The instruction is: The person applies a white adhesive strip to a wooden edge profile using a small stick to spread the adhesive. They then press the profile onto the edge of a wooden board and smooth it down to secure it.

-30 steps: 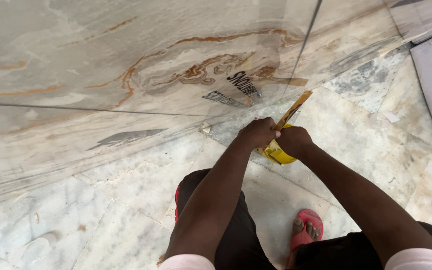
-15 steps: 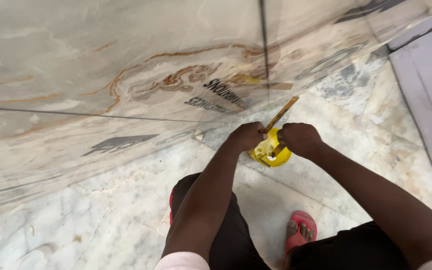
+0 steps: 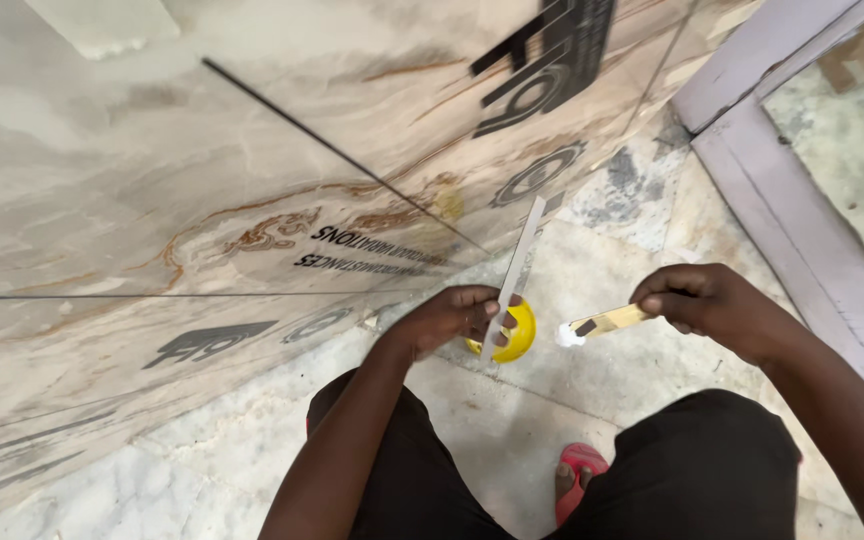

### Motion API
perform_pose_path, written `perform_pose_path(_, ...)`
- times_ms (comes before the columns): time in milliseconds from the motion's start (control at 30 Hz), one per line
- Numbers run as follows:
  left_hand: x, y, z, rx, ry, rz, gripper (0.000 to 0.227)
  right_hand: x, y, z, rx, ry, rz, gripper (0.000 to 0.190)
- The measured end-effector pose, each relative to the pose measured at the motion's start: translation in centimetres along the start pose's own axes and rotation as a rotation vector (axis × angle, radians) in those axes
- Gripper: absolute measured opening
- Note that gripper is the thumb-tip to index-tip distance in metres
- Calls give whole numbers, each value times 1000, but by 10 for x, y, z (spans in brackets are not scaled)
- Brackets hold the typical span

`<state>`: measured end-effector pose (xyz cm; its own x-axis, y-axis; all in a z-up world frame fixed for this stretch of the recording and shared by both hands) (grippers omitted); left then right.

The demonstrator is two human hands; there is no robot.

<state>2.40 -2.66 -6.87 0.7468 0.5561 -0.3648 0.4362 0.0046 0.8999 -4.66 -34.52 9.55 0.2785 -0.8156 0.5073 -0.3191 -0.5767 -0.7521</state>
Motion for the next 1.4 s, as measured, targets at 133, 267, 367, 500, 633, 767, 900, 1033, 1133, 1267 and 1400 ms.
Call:
perform_pose_path(133, -63, 40, -33, -123, -32, -98, 57, 21, -14, -44, 37, 208, 136, 22)
perform_pose_path(267, -118, 60, -51, -265, -112, -231, 60, 29, -32, -86, 316, 352, 180, 19)
perform_pose_path(367, -150, 68, -58, -319, -153, -365, 64, 23, -41, -112, 456, 484, 158, 16)
perform_pose_path(500, -179, 81, -66, -381, -181, -465, 69, 6, -47, -140, 532, 635, 220, 15)
perform_pose_path(633, -195, 94, -72, -420, -209, -464, 72, -11, -52, -153, 653, 697, 349, 15)
perform_pose_path(767, -201, 102, -74, -417, -166, -457, 72, -24, -53, -155, 694, 738, 391, 17)
perform_pose_path(900, -205, 107, -75, -419, -160, -442, 73, -32, -56, -155, 687, 788, 320, 15)
perform_pose_path(1033, -207, 112, -80, -415, -154, -477, 73, -44, -69, -154, 743, 907, 128, 9)
perform_pose_path(1133, -205, 113, -88, -453, -169, -481, 73, -53, -78, -157, 786, 978, -97, 8)
perform_pose_path(1267, -207, 114, -92, -452, -174, -487, 73, -58, -87, -161, 867, 965, -233, 12)
perform_pose_path(1400, -208, 110, -92, -453, -183, -478, 73, -57, -86, -164, 864, 913, -324, 19)
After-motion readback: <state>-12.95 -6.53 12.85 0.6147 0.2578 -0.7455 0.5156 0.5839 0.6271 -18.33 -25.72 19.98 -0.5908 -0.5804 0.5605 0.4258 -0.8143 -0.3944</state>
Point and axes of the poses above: each hand's wrist, its own z-axis towards the middle knuckle, its own x-axis out of the back of the hand, y = z × x, the point moved 2 cm from there along z, towards the middle knuckle, and after that the axes turned 5 degrees about x, right-handed, at the moved point
